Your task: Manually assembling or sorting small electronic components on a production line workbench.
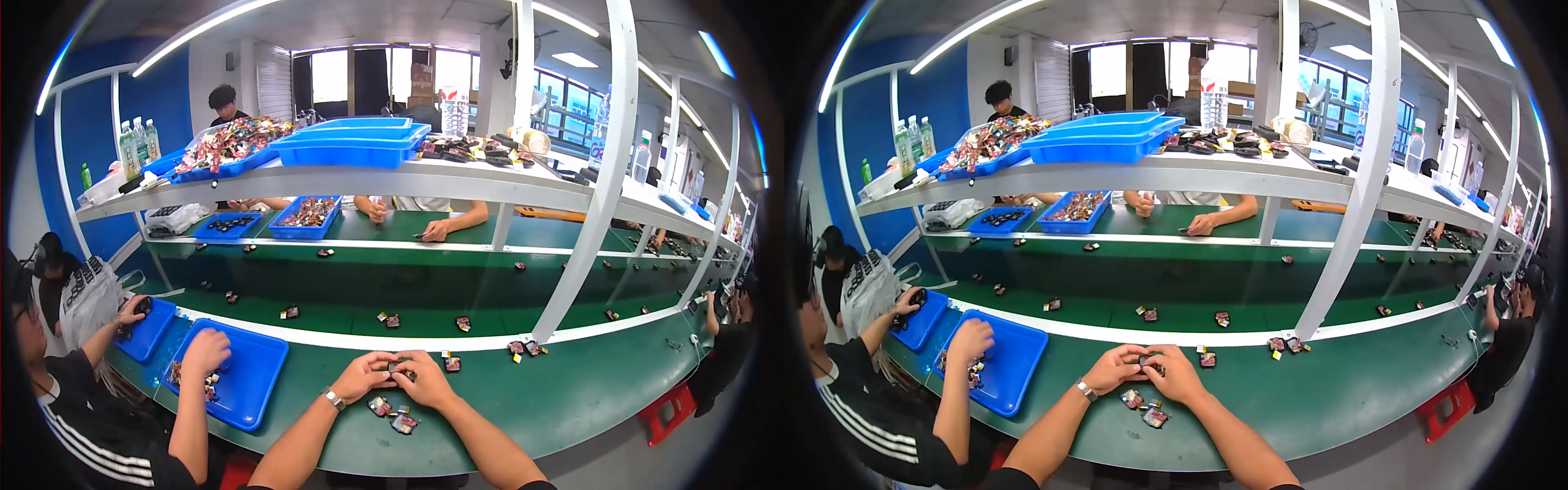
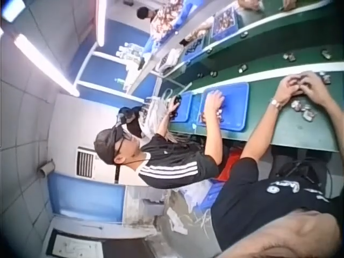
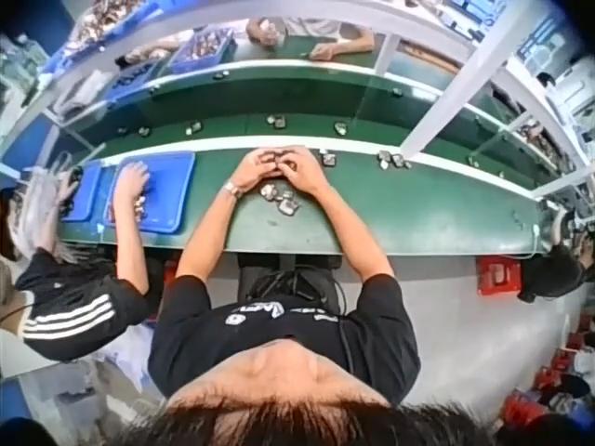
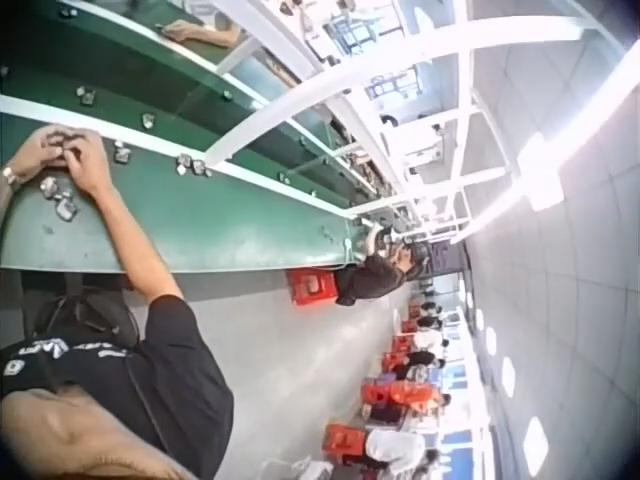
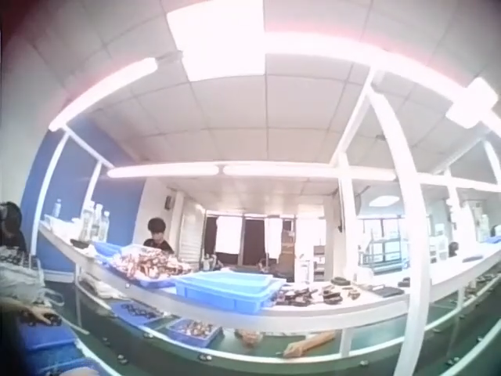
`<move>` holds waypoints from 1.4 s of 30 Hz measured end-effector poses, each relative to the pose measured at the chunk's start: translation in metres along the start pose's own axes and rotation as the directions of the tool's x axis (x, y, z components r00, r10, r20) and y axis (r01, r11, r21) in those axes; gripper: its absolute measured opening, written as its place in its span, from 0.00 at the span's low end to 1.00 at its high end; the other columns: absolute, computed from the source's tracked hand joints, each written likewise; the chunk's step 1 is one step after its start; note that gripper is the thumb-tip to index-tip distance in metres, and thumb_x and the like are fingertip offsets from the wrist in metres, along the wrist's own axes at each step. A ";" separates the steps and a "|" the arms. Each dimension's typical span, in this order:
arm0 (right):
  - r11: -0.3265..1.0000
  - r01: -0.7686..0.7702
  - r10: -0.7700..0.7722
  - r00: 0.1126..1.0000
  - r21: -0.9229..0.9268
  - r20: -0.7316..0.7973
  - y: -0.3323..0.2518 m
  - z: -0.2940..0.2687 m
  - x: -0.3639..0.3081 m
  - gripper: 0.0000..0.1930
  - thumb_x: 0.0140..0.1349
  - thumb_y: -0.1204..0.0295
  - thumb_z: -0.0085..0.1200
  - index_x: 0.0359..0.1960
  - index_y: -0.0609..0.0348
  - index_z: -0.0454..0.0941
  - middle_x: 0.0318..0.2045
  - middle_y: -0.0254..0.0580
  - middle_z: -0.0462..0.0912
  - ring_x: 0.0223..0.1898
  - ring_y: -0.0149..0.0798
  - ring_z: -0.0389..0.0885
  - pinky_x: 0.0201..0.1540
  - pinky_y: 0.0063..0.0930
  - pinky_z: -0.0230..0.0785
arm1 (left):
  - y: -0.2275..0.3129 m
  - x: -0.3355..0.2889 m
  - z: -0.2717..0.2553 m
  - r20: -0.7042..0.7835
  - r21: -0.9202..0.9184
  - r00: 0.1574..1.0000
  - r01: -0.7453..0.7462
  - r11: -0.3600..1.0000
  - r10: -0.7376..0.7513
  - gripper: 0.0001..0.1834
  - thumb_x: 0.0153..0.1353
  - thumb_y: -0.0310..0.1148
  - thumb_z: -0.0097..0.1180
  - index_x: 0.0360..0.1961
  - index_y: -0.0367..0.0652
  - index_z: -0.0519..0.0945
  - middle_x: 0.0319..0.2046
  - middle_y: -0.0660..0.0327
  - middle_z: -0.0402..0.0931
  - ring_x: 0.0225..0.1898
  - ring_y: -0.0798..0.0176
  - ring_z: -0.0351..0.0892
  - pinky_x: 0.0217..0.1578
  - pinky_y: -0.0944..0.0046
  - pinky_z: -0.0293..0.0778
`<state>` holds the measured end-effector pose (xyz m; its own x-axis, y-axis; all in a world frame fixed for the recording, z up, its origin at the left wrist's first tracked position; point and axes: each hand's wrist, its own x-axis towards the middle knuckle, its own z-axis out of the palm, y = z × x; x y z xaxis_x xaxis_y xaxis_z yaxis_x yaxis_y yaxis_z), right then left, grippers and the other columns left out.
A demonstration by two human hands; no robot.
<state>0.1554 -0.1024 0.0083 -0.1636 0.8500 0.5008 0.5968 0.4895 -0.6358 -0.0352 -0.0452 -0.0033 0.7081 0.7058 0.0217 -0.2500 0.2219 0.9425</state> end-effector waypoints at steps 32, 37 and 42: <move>0.999 -0.023 0.010 0.966 -0.046 -0.258 -0.010 0.018 -0.002 0.06 0.52 0.72 0.62 0.32 0.57 0.85 0.45 0.41 0.80 0.50 0.46 0.75 0.53 0.37 0.69 | -0.018 0.007 -0.004 -0.121 -0.028 0.992 -0.037 0.999 0.033 0.13 0.68 0.22 0.44 0.53 0.40 0.68 0.48 0.57 0.76 0.51 0.61 0.77 0.50 0.60 0.79; 0.999 -0.047 0.042 0.967 -0.016 -0.252 -0.008 0.021 -0.002 0.06 0.52 0.73 0.62 0.32 0.57 0.85 0.44 0.41 0.80 0.50 0.45 0.75 0.53 0.37 0.69 | -0.017 0.006 -0.002 -0.104 -0.015 0.994 -0.026 1.000 0.024 0.14 0.68 0.22 0.43 0.53 0.39 0.68 0.49 0.56 0.75 0.51 0.61 0.77 0.51 0.60 0.79; 1.000 0.003 -0.006 0.978 -0.013 -0.209 -0.008 0.018 -0.001 0.06 0.53 0.74 0.61 0.33 0.56 0.85 0.45 0.40 0.80 0.49 0.45 0.75 0.51 0.36 0.70 | -0.015 0.006 -0.004 -0.058 -0.150 0.998 -0.046 0.988 0.037 0.12 0.68 0.26 0.48 0.52 0.40 0.69 0.48 0.55 0.75 0.50 0.58 0.78 0.52 0.56 0.78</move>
<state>0.1370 -0.1034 0.0028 0.0008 0.7877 0.6160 0.6063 0.4895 -0.6268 -0.0300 -0.0410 -0.0185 0.6589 0.7513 0.0376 -0.3784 0.2879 0.8797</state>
